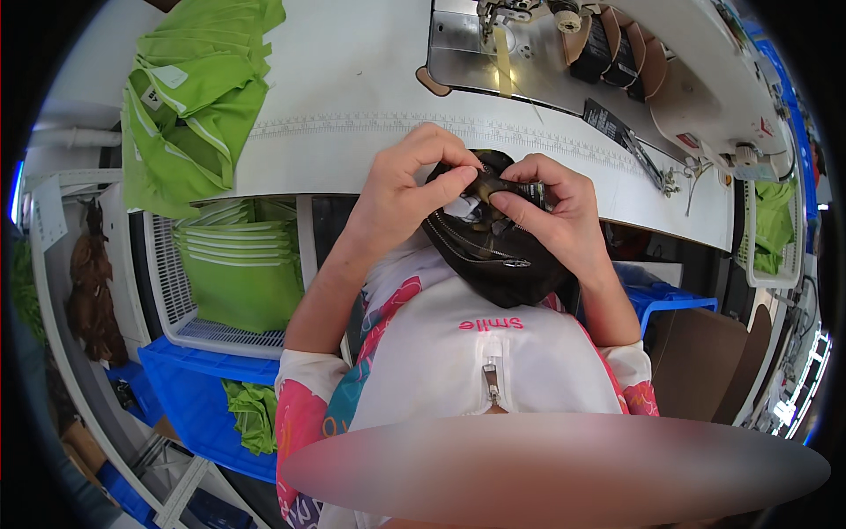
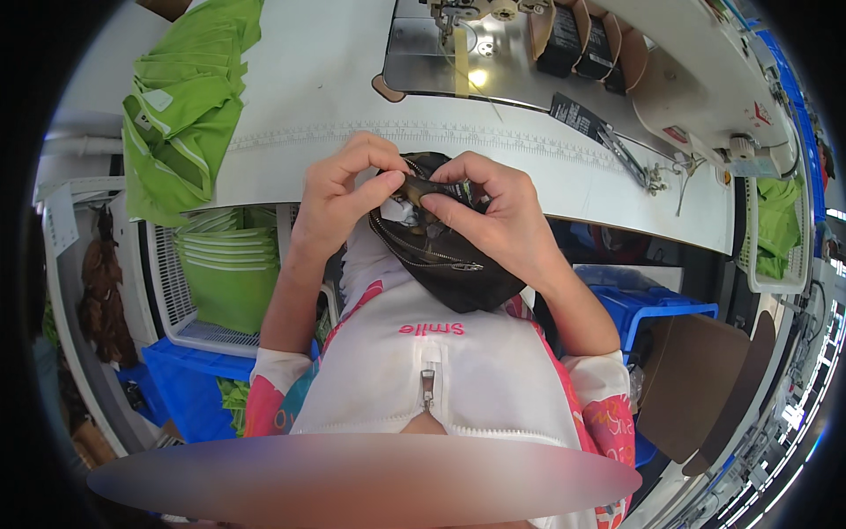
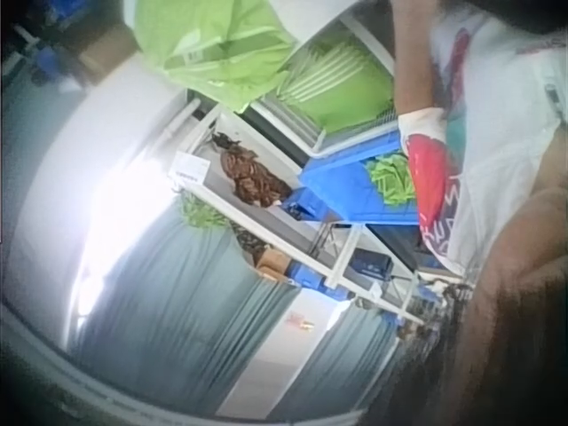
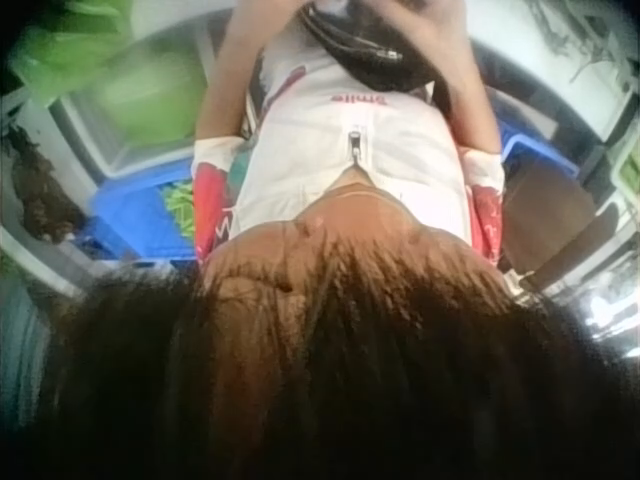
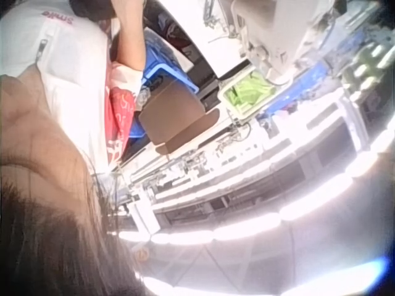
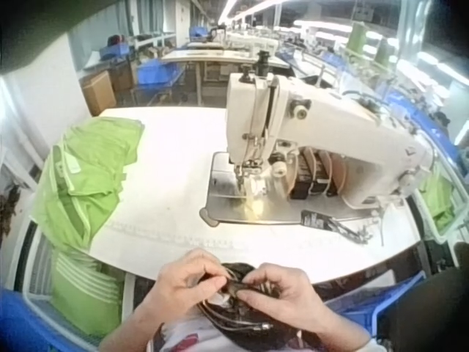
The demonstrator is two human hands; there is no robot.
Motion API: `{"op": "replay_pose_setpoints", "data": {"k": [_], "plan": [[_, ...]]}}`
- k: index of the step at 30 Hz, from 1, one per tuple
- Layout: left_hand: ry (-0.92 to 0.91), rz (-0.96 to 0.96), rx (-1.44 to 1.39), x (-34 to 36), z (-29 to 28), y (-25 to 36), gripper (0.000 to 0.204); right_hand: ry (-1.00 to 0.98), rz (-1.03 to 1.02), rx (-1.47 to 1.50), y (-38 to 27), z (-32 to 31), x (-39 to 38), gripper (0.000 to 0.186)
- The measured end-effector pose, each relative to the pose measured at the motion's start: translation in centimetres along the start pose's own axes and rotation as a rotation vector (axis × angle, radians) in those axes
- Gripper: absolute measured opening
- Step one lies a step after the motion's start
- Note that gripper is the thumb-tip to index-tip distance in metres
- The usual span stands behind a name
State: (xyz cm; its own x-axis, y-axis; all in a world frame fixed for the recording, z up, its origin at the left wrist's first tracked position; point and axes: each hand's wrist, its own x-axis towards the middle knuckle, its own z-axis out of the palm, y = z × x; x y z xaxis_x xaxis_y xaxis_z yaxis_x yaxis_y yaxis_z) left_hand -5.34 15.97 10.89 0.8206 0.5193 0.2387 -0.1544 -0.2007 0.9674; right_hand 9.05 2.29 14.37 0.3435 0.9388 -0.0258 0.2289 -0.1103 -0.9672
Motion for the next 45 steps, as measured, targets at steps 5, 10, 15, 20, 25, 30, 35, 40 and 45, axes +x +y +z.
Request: {"op": "replay_pose_setpoints", "data": {"k": [5, 10, 15, 20, 25, 30, 35, 40, 45], "plan": [[-0.137, -0.355, -0.415, 0.3, -0.4, 0.1, 0.011, -0.060, 0.026, 0.004, 0.6, -0.3, 0.4, 0.019], [-0.156, -0.300, -0.340, 0.4, -0.5, 0.1, 0.012, -0.108, 0.071, 0.082, 0.8, -0.5, 0.7, 0.021], [-0.137, -0.225, -0.241, 0.5, -0.5, 0.4, 0.013, -0.015, -0.068, 0.070, 0.9, 0.2, 0.9, 0.017], [-0.052, -0.094, -0.104, 0.7, -0.4, 0.2, 0.013, -0.010, 0.096, 0.140, -0.1, 0.6, 0.4, 0.013], [-0.040, -0.147, -0.229, 0.5, 0.1, -0.3, 0.013, -0.087, 0.055, -0.011, -0.1, 0.3, 0.4, 0.015], [-0.065, -0.208, -0.225, 0.5, -0.3, 0.5, 0.011, -0.104, 0.103, 0.081, 0.2, -0.1, 0.5, 0.020], [-0.120, -0.028, -0.032, 0.5, -0.9, 0.4, 0.009, -0.083, 0.091, 0.112, 0.3, 0.1, 0.4, 0.017], [-0.102, -0.026, 0.080, 0.6, -0.8, 1.3, 0.012, 0.011, -0.114, -0.107, 0.1, 0.9, 0.5, 0.014], [0.007, 0.162, 0.330, -0.3, -0.1, 1.0, 0.015, 0.088, -0.307, -0.348, 0.7, 1.5, -0.3, 0.022]]}}
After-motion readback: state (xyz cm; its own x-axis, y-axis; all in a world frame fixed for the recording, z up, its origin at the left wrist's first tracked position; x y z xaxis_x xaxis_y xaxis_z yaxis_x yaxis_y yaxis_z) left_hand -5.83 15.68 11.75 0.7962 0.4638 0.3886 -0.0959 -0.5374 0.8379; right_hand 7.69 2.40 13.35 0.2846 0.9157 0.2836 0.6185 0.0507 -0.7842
